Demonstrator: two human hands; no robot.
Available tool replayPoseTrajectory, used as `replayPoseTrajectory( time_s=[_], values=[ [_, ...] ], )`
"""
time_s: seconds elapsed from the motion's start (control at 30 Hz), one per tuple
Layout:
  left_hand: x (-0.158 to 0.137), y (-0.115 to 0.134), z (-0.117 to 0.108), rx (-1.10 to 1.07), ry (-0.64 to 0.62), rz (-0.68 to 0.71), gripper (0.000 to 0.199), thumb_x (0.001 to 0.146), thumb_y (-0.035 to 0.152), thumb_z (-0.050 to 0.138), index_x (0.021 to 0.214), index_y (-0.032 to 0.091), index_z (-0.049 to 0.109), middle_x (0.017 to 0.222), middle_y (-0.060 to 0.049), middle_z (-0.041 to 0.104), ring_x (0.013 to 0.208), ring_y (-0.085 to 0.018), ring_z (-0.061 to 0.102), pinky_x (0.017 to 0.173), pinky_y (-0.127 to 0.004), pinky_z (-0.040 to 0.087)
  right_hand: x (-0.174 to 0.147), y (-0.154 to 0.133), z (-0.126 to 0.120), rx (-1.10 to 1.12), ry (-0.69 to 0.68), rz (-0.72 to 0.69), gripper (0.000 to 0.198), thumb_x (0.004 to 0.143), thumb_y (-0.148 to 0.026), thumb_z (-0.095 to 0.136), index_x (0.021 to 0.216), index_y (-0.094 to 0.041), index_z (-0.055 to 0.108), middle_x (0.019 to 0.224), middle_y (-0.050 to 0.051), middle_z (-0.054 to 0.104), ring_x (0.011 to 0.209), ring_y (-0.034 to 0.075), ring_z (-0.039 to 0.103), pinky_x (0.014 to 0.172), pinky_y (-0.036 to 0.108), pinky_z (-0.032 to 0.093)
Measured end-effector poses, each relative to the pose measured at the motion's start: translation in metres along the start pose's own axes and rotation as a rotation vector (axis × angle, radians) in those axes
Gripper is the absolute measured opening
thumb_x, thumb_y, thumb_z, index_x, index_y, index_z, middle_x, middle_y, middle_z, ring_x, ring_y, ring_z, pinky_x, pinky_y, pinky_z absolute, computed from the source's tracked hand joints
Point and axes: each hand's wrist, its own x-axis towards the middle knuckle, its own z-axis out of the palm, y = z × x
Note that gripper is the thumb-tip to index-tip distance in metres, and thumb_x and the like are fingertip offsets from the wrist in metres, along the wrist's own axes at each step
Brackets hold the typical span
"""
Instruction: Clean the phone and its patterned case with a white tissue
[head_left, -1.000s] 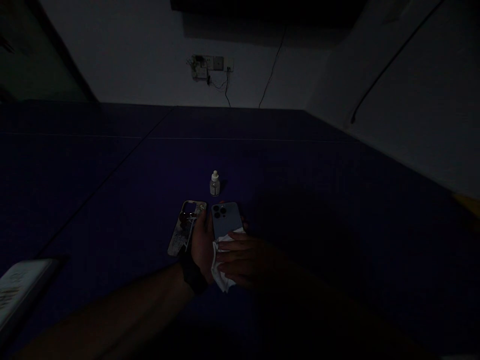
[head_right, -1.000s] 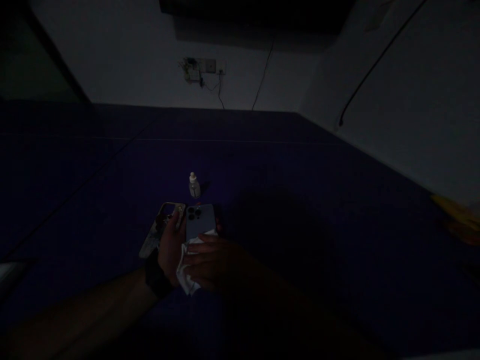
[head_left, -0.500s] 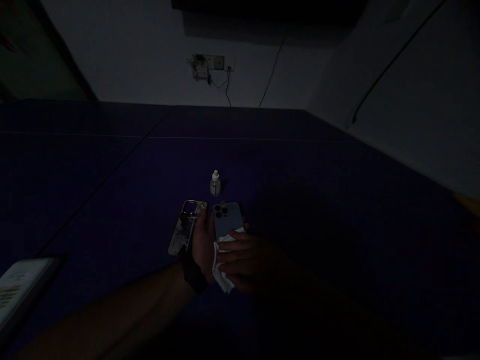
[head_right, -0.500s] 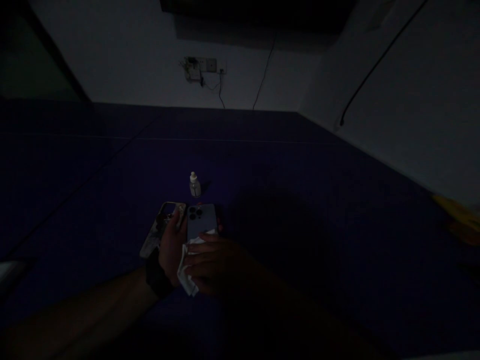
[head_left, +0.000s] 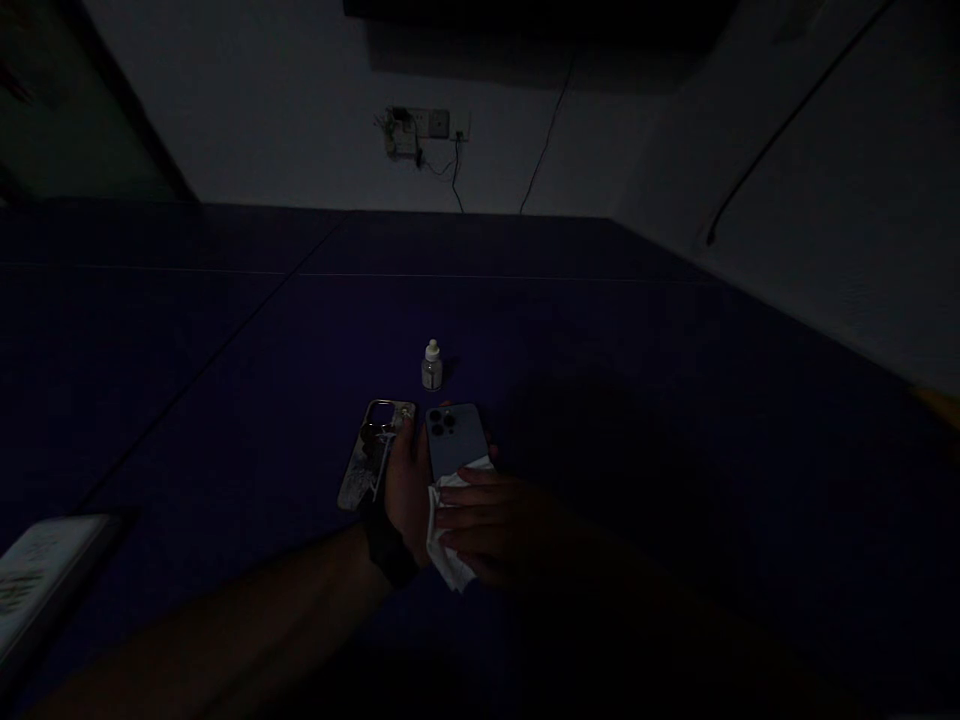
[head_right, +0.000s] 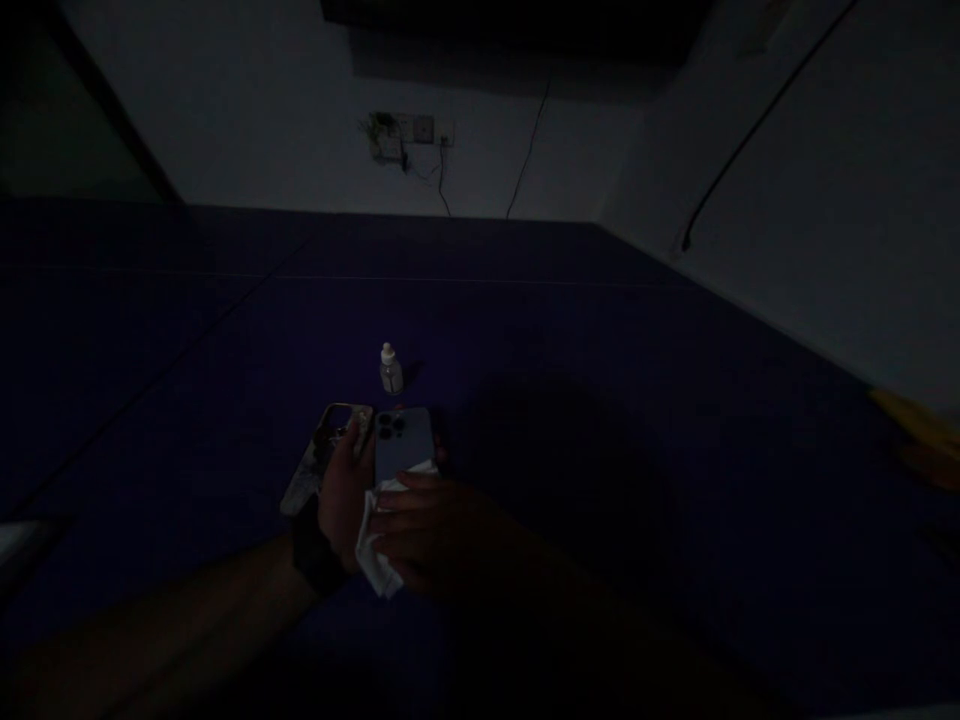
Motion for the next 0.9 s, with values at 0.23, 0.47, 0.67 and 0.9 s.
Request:
replayPoseTrajectory(
  time_s=[0.23,0.47,0.67,0.9],
  values=[
    [-0.011,0.002,0.016,-0.011,0.044,-0.048,0.051,0.098,0.057,0.038,0.127,0.022,0.062,0.101,-0.009,0.072,0.079,-0.024,0.069,0.074,-0.038,0.054,-0.011,0.004,-0.008,-0.012,0.151,0.075,0.029,0.096,-0.019,0.049,0.121,-0.017,0.065,0.132,0.006,0.068,0.137,0.017,0.05,0.122,0.041,0.03],
    [-0.011,0.003,0.013,0.023,-0.012,-0.052,0.055,0.097,0.057,0.038,0.125,0.017,0.064,0.099,-0.011,0.072,0.083,-0.025,0.069,0.075,-0.037,0.053,-0.014,0.0,-0.014,-0.016,0.241,0.045,0.029,0.094,-0.02,0.055,0.12,-0.015,0.064,0.127,0.008,0.071,0.136,0.018,0.052,0.121,0.041,0.033],
    [-0.013,0.002,0.014,0.026,-0.069,-0.089,0.06,0.091,0.065,0.044,0.122,0.017,0.064,0.091,-0.011,0.071,0.062,-0.021,0.063,0.058,-0.033,0.049,-0.01,-0.005,-0.015,0.035,0.193,-0.036,0.026,0.096,-0.027,0.051,0.114,-0.019,0.068,0.126,0.007,0.071,0.133,0.016,0.055,0.12,0.04,0.032],
    [-0.014,0.001,0.016,0.033,-0.08,-0.127,0.064,0.092,0.066,0.039,0.119,0.014,0.065,0.075,-0.008,0.066,0.052,-0.017,0.055,0.05,-0.029,0.042,-0.014,-0.001,-0.016,-0.006,0.184,0.04,0.029,0.095,-0.028,0.052,0.119,-0.017,0.066,0.127,0.008,0.07,0.133,0.019,0.054,0.12,0.044,0.031]
  ],
)
